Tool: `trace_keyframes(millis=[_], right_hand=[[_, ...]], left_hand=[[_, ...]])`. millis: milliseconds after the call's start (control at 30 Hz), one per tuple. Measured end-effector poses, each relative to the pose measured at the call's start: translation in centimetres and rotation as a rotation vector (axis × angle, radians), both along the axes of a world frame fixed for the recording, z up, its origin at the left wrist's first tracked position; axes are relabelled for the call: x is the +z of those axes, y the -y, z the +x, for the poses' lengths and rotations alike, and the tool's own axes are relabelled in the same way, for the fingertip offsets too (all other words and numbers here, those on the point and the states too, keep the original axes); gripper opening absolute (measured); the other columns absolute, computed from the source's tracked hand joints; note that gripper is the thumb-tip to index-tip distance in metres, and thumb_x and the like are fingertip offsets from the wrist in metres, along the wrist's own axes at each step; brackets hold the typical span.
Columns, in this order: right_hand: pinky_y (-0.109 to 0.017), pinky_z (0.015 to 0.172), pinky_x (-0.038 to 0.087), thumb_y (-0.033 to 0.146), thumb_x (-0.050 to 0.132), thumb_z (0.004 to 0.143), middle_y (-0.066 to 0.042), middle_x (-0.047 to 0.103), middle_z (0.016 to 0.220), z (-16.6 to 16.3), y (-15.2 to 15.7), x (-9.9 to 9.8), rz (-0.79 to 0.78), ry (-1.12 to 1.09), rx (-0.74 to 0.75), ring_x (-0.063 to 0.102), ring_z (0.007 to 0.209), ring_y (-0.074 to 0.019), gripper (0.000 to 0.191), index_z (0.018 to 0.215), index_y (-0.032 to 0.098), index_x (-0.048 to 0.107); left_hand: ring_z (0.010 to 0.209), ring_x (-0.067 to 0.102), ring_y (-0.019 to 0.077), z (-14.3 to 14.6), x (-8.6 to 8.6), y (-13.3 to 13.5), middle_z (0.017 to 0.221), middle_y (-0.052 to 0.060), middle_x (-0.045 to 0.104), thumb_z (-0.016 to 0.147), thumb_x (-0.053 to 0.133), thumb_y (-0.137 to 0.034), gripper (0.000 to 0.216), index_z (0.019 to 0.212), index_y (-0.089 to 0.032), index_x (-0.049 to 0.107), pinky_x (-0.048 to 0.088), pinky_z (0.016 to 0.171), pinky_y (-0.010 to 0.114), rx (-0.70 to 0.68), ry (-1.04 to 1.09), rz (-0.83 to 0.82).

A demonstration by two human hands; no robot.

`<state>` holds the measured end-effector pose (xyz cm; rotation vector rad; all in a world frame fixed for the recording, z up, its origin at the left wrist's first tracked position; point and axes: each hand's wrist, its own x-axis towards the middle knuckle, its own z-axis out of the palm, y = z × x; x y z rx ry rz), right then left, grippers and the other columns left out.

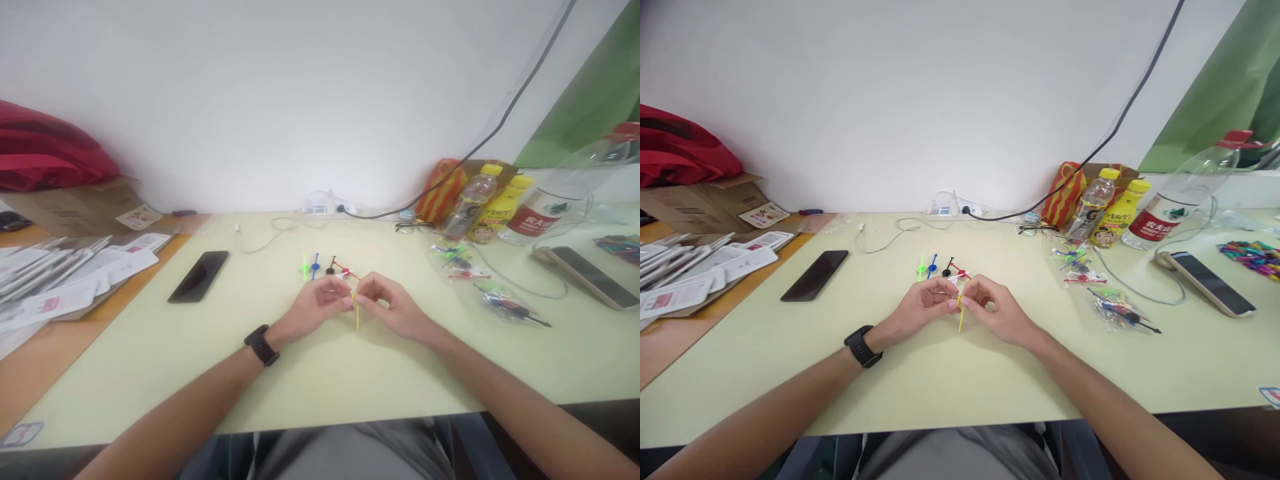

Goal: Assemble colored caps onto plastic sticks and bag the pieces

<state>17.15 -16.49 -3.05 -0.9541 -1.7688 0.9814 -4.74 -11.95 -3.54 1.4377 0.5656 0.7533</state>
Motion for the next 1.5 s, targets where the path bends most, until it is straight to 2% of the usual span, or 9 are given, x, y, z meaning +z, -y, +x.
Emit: trace_keyframes(millis=[233, 333, 400, 467, 867, 1133, 1367, 1433, 1500], right_hand=[[-0.031, 0.066, 0.046, 0.044, 0.056, 0.101, -0.001, 0.06, 0.094, 0.4, 0.2, 0.0, 0.092, -0.078, -0.159, 0.054, 0.072, -0.0167, 0.059, 0.152, 0.03, 0.03], [-0.031, 0.06, 0.039, 0.05, 0.043, 0.105, 0.001, 0.055, 0.071, 0.9, 0.0, -0.1, -0.043, 0.016, -0.049, 0.045, 0.06, -0.0151, 0.037, 0.099, 0.021, 0.065], [-0.032, 0.056, 0.033, 0.054, 0.035, 0.106, 0.001, 0.042, 0.054, 1.1, -0.3, -0.2, -0.169, 0.096, 0.081, 0.037, 0.052, -0.0136, 0.059, 0.061, 0.02, 0.051], [-0.032, 0.056, 0.03, 0.058, 0.035, 0.105, 0.002, 0.037, 0.052, 1.1, -0.4, -0.2, -0.199, 0.101, 0.105, 0.034, 0.052, -0.0129, 0.064, 0.054, 0.021, 0.042], [-0.03, 0.069, 0.046, 0.045, 0.068, 0.094, -0.001, 0.06, 0.084, 0.0, 0.1, 0.6, -0.095, -0.085, -0.01, 0.055, 0.072, -0.0152, 0.027, 0.09, 0.021, 0.056], [-0.029, 0.067, 0.046, 0.045, 0.064, 0.097, -0.002, 0.063, 0.088, 0.1, -0.1, 0.2, -0.128, -0.067, 0.011, 0.056, 0.073, -0.0153, 0.025, 0.095, 0.021, 0.058], [-0.029, 0.065, 0.045, 0.047, 0.06, 0.099, 0.0, 0.059, 0.092, 0.2, 0.1, -0.1, -0.016, -0.115, -0.126, 0.053, 0.071, -0.0154, 0.054, 0.143, 0.029, 0.036], [-0.029, 0.063, 0.043, 0.051, 0.057, 0.1, 0.0, 0.059, 0.087, 0.4, 0.0, -0.2, -0.026, -0.095, -0.135, 0.051, 0.068, -0.0148, 0.038, 0.128, 0.026, 0.052], [-0.029, 0.057, 0.039, 0.055, 0.044, 0.104, 0.0, 0.053, 0.067, 0.7, -0.1, -0.1, -0.122, -0.024, -0.007, 0.045, 0.059, -0.0138, 0.046, 0.081, 0.02, 0.062]], left_hand=[[0.085, 0.072, 0.0192, 0.1, 0.3, -0.1, 0.093, 0.006, 0.071, 0.084, 0.083, -0.037, 0.033, 0.103, -0.015, 0.066, 0.058, 0.087, 0.037, 0.09, 0.03, -0.035], [0.084, 0.071, 0.0186, 0.1, 0.2, -0.2, 0.092, 0.006, 0.071, 0.084, 0.083, -0.036, 0.033, 0.102, -0.015, 0.066, 0.058, 0.085, 0.036, 0.111, 0.051, -0.035], [0.083, 0.071, 0.0183, 0.1, 0.1, -0.2, 0.092, 0.006, 0.07, 0.084, 0.084, -0.036, 0.033, 0.102, -0.015, 0.066, 0.058, 0.083, 0.036, 0.123, 0.052, -0.033], [0.083, 0.071, 0.0183, 0.2, 0.0, -0.2, 0.093, 0.006, 0.07, 0.084, 0.083, -0.036, 0.033, 0.103, -0.015, 0.066, 0.058, 0.083, 0.035, 0.111, 0.055, -0.031], [0.087, 0.072, 0.0205, 0.1, 0.3, 0.1, 0.095, 0.008, 0.071, 0.085, 0.083, -0.037, 0.033, 0.104, -0.015, 0.067, 0.058, 0.087, 0.038, 0.043, 0.007, -0.015], [0.089, 0.072, 0.0208, 0.2, 0.2, 0.1, 0.097, 0.008, 0.072, 0.086, 0.082, -0.037, 0.031, 0.103, -0.016, 0.067, 0.058, 0.089, 0.038, 0.02, 0.003, -0.001], [0.085, 0.072, 0.0203, 0.2, 0.3, 0.0, 0.092, 0.006, 0.071, 0.084, 0.083, -0.039, 0.034, 0.103, -0.016, 0.067, 0.058, 0.084, 0.037, 0.05, 0.036, -0.018], [0.085, 0.071, 0.0194, 0.2, 0.2, 0.0, 0.091, 0.006, 0.07, 0.085, 0.083, -0.037, 0.032, 0.103, -0.016, 0.066, 0.057, 0.084, 0.036, 0.061, 0.05, -0.012], [0.084, 0.071, 0.0186, 0.2, 0.2, -0.1, 0.091, 0.005, 0.07, 0.086, 0.082, -0.036, 0.031, 0.103, -0.015, 0.066, 0.057, 0.084, 0.035, 0.087, 0.065, -0.009]])
